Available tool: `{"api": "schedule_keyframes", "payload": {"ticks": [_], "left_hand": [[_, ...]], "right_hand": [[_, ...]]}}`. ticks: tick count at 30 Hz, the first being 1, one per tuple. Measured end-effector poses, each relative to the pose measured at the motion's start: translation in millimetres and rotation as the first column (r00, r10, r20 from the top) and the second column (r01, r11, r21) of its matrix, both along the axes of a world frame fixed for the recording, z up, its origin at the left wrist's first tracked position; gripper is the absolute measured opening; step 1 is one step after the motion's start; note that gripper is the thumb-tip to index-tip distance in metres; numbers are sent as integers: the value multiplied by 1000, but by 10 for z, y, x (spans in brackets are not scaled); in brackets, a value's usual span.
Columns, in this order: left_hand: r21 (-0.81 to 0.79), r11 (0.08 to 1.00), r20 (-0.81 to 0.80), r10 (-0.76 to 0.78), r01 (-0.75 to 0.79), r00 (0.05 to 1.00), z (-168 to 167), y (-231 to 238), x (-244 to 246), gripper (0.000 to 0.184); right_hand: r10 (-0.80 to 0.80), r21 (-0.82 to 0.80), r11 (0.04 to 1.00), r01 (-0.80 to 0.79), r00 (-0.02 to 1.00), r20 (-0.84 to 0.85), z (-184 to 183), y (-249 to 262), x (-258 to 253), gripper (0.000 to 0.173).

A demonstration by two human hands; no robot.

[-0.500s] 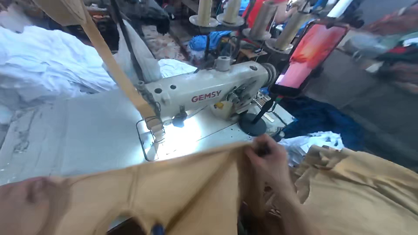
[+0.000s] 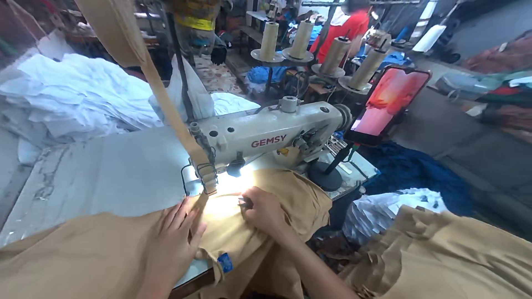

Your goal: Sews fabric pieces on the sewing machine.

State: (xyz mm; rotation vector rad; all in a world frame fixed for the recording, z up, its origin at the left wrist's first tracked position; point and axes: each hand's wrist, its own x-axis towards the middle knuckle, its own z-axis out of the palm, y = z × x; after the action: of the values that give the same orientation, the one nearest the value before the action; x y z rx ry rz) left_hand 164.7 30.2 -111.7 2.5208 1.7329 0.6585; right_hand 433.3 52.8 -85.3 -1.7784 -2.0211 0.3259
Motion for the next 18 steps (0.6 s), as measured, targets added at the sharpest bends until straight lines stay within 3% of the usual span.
{"api": "schedule_keyframes", "payload": {"ticks": [5,10,15,18], "left_hand": [[-86,989,-2,122,-121,993,41,-32,399,76],[-133,991,170,34,-11,985,99,87,480,54],[-53,998,-26,-46,44,999,42,25,272,58],[-9,999,-24,-34,34,999,6,-24,286,60]], "right_hand": [[139,98,986,-137,990,-7,-77,174,445,23],[113,98,989,-111,994,-9,-65,225,713,25],[74,101,992,-74,997,6,-52,201,717,24],[54,96,994,-55,998,11,-55,200,700,24]]}}
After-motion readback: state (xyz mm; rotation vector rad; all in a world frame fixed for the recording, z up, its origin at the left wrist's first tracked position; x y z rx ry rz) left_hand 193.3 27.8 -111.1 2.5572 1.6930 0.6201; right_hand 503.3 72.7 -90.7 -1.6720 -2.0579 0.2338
